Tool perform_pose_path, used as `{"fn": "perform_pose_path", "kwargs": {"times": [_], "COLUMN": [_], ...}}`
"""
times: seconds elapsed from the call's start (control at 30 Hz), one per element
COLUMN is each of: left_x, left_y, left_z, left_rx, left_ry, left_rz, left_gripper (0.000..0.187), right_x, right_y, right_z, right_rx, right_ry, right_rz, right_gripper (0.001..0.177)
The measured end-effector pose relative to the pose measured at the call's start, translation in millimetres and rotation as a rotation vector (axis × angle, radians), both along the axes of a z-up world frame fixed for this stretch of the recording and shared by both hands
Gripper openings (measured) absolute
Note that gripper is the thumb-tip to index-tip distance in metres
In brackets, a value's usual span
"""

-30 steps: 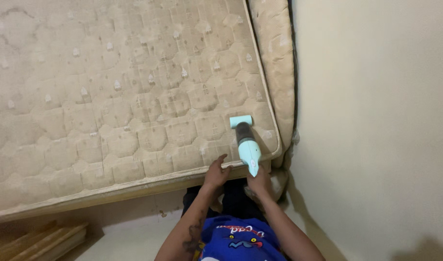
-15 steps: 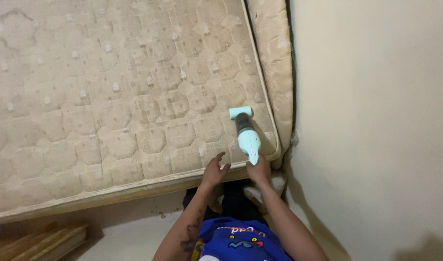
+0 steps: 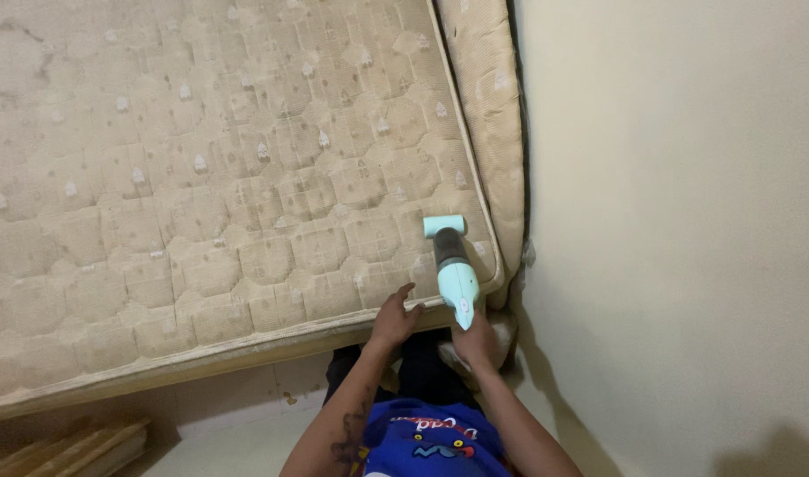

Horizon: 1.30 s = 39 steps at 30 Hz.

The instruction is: The person uses a handheld vacuum cleaner to clean the surface of a mattress. They move the vacuum back and forth across the mattress, covering different sections systematically.

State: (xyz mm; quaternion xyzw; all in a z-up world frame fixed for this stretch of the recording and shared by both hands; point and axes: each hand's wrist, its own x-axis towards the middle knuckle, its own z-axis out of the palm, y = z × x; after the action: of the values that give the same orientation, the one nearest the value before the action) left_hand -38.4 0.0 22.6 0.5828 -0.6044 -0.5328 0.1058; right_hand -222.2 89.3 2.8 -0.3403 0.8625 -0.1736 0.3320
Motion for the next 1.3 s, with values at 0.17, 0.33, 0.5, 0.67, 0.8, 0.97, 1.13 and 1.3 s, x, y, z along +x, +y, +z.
{"fn": "perform_pose_path", "kwargs": {"times": [0.17,0.33,0.5,0.67,0.8,0.97,1.13,1.3], "left_x": [-8,-11,-8,-4,-6,-7,-5,-8], "left_y": [-6,-11,-11,-4,3,8,1,-5], "left_z": [-6,-8,-16,-30,-37,-40,-26,-14], "left_rx": [-0.035,-0.001,-0.059,-0.076,-0.081,-0.147,-0.081,-0.029], "left_ry": [0.031,0.006,0.006,0.023,0.027,0.032,0.020,-0.003], "left_rz": [-0.004,0.000,0.018,0.011,0.020,-0.002,-0.022,-0.006], "left_gripper": [0.063,0.065,0.064,0.063,0.062,0.060,0.062,0.063], "right_x": [-12,-25,-34,-34,-33,-36,-44,-59], "right_y": [-35,-72,-71,-42,-15,-10,-27,-61], "right_z": [-9,-9,-16,-5,9,12,3,-2], "right_rx": [-0.002,0.011,-0.065,-0.014,0.033,0.047,0.070,0.035], "right_ry": [-0.075,-0.056,0.040,-0.077,-0.062,-0.055,-0.155,-0.021], "right_rz": [-0.021,-0.019,0.021,-0.070,-0.106,-0.078,-0.071,-0.042], "right_gripper": [0.035,0.040,0.040,0.033,0.035,0.035,0.038,0.053]}}
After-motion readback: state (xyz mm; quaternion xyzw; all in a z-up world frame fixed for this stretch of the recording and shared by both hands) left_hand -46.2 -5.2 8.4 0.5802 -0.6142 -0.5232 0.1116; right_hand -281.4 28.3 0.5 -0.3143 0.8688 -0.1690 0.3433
